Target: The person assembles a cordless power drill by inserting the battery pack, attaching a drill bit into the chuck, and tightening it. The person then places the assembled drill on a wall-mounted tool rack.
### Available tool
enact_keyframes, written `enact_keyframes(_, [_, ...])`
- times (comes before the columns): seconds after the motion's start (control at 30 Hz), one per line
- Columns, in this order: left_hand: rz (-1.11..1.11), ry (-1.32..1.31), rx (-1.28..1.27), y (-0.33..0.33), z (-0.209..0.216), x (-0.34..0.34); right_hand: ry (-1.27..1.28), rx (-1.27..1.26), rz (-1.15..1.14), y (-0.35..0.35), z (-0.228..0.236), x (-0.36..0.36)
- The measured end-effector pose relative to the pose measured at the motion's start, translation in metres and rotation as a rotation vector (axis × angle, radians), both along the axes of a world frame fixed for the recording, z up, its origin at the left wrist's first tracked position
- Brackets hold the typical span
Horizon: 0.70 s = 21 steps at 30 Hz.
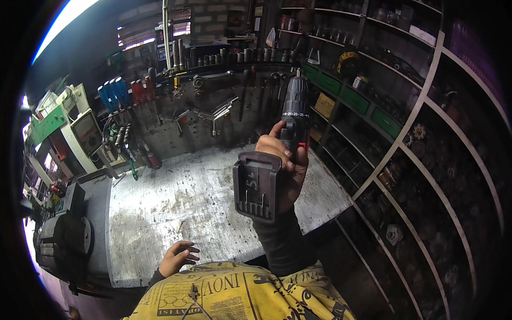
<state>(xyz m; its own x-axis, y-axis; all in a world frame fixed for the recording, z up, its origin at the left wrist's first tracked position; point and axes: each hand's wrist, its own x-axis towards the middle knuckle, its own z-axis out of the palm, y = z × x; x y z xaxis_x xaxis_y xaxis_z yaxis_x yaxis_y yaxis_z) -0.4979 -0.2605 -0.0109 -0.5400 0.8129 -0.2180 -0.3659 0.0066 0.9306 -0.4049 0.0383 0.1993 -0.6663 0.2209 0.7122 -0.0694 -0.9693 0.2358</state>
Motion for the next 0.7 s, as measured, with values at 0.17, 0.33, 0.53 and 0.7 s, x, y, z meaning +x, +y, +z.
enact_keyframes(0.17, [-0.017,0.006,0.024,-0.001,-0.002,-0.002,0.022,0.008,-0.005,0.003,-0.003,-0.001])
enact_keyframes(0.33, [-0.009,0.047,-0.013,0.003,0.003,0.0,-0.013,-0.02,-0.04,0.0,-0.004,-0.001])
enact_keyframes(0.53, [0.165,1.278,0.108,0.019,0.096,-0.005,-0.085,0.106,-0.179,-0.01,-0.003,-0.004])
enact_keyframes(0.7, [0.313,1.745,0.398,0.055,0.195,0.009,-0.042,0.113,-0.146,-0.025,-0.005,-0.012])
